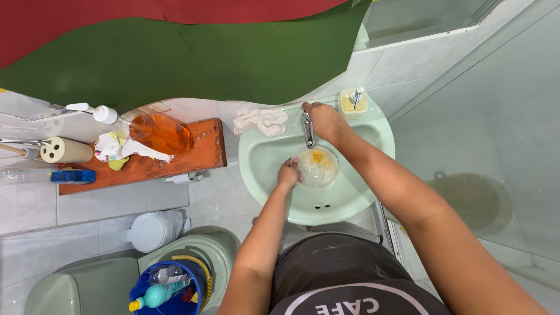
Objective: The person prepares a cleaning solution by adding liquid soap to a container, then transfers it to a bucket with a sponge. They scrub the toilet bowl with the soapy sponge and retrieve a toilet brush from a holder.
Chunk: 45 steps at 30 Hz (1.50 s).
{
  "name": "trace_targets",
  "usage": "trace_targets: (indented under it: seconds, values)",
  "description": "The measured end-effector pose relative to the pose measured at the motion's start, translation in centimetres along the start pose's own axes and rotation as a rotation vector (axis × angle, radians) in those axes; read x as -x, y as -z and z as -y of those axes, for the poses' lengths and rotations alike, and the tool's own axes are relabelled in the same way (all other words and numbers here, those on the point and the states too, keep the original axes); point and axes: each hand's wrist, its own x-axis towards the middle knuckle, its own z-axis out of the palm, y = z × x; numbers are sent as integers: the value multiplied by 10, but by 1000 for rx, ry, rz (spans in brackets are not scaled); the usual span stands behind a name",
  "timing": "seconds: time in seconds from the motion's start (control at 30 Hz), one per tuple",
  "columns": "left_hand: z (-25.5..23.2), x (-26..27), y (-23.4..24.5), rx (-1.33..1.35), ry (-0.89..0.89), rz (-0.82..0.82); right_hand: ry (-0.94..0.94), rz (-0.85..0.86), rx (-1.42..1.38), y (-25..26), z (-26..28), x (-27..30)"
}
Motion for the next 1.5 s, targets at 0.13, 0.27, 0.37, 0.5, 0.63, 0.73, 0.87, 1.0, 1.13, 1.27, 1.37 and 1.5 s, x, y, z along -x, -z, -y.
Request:
trace_targets:
  seconds: [0.13, 0.27, 0.37, 0.5, 0.63, 0.73, 0.87, 1.0, 1.13, 1.27, 1.37, 1.5]
  values:
    - [-9, 9, 1, 50, -29, -36, -35, 60, 41, 3, 1, -2]
    - [-54, 65, 13, -30, -54, -62, -145, 149, 202, -23, -10, -15]
    - [-40, 56, 11, -12, -57, -83, -185, 118, 121, -35, 1, -14]
    - [-32, 48, 19, -6, -49, -111, -183, -24, 208, -27, 21, -14]
    - [-28, 48, 22, -14, -51, -122, -222, 90, 274, 8, 33, -17]
    - [-32, 53, 23, -56, -68, -119, -237, 121, 253, -9, 18, -27]
    - [-22, 45, 20, -30, -56, -113, -132, 41, 343, -4, 17, -30]
    - [-53, 85, 24, -39, -69, -100, -178, 86, 211, -6, 13, -36]
    - [-47, 81, 24, -22, -54, -105, -407, 30, -102, -38, -3, -44]
    - [-39, 82, 32, -69, -88, -100, -559, -92, -361, -32, 4, -29]
    - [-48, 108, 44, -108, -94, -100, -557, -36, -432, -1, 25, 3]
    - [-36, 104, 68, -108, -88, -136, -400, -104, -323, 12, 26, 44]
